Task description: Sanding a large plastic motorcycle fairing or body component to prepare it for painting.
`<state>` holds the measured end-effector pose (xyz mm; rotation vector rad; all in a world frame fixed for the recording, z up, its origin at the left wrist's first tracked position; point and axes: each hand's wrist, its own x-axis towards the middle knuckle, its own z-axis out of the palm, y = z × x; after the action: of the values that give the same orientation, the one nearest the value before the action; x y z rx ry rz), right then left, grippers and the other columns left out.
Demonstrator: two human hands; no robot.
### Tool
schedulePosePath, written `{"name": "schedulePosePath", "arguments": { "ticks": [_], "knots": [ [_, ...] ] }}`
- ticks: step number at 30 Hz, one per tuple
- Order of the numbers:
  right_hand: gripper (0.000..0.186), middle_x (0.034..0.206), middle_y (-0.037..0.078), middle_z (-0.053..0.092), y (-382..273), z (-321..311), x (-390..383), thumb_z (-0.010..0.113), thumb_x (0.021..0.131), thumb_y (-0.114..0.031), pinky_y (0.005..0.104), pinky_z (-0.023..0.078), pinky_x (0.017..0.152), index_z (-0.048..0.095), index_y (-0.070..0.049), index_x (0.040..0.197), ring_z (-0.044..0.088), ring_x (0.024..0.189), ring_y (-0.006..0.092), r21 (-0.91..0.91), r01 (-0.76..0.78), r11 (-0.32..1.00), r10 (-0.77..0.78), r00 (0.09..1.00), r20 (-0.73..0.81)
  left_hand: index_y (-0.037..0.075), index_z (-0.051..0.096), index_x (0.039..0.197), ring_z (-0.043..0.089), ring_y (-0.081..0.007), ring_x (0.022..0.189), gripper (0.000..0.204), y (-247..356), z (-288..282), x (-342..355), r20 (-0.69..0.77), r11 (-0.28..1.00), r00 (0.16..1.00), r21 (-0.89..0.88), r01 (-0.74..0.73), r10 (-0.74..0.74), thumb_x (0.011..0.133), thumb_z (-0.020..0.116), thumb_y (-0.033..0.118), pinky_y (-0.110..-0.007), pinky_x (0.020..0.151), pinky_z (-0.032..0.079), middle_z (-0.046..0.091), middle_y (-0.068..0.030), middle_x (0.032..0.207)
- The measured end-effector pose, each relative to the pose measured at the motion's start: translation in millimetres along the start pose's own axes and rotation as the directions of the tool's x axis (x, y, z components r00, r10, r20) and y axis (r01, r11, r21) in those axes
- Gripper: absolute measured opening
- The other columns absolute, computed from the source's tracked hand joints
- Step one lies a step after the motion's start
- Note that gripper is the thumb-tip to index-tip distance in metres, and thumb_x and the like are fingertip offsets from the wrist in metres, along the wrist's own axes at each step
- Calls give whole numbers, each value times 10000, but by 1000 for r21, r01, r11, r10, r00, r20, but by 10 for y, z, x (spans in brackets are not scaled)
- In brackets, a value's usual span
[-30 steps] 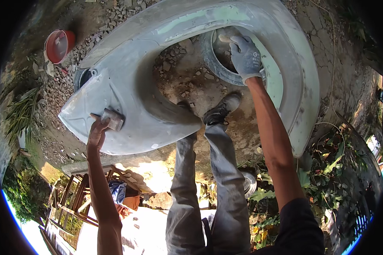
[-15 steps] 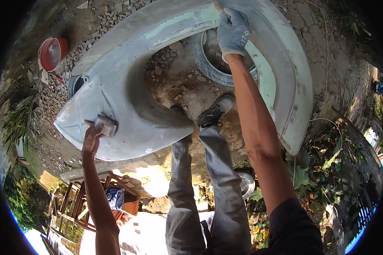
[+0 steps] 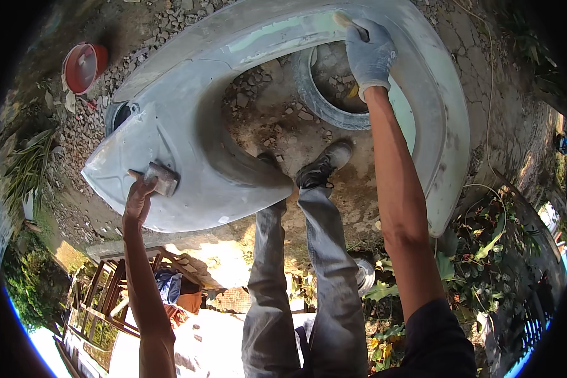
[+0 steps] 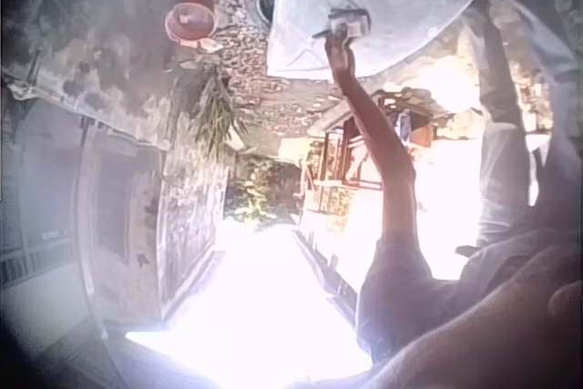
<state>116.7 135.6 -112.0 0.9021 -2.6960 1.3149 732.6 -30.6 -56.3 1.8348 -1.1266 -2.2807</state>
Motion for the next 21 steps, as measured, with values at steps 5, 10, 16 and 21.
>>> {"name": "schedulePosePath", "arguments": {
  "ticks": [5, 10, 16, 21],
  "knots": [
    [212, 1048, 189, 791, 99, 232, 175, 746, 955, -156, 411, 578, 871, 802, -46, 1127, 755, 950, 323, 59, -42, 997, 44, 998, -36, 49, 483, 1537, 559, -183, 1336, 620, 11, -27, 103, 73, 1000, 997, 3, 8, -9, 999, 775, 147, -382, 1224, 353, 613, -47, 1443],
    [186, 1066, 176, 782, -651, 558, -529, 785, 957, -193, 419, 588, 884, 802, -83, 1106, 756, 978, 340, 234, 79, 969, -164, 915, 370, 9, 533, 1510, 556, -183, 1333, 618, -9, 22, 34, 9, 999, 1000, 31, 7, -7, 978, 799, 174, -370, 1210, 350, 630, -50, 1427],
    [105, 1059, 181, 744, -1078, 810, -683, 730, 942, -112, 471, 584, 857, 771, -65, 1026, 727, 966, 397, 109, 29, 994, -46, 987, 152, -17, 582, 1478, 550, -179, 1308, 607, -8, 65, 76, -2, 999, 1000, 25, -20, 20, 961, 818, 196, -364, 1183, 357, 650, -45, 1378],
    [140, 1059, 164, 735, -1392, 921, -1147, 714, 923, -63, 481, 584, 849, 762, -74, 1054, 722, 966, 387, 318, 69, 946, -226, 843, 488, -19, 544, 1496, 504, -182, 1392, 607, -5, 33, 47, 40, 998, 999, 59, 2, -5, 992, 791, 212, -368, 1235, 304, 611, -64, 1470]
  ]
}}
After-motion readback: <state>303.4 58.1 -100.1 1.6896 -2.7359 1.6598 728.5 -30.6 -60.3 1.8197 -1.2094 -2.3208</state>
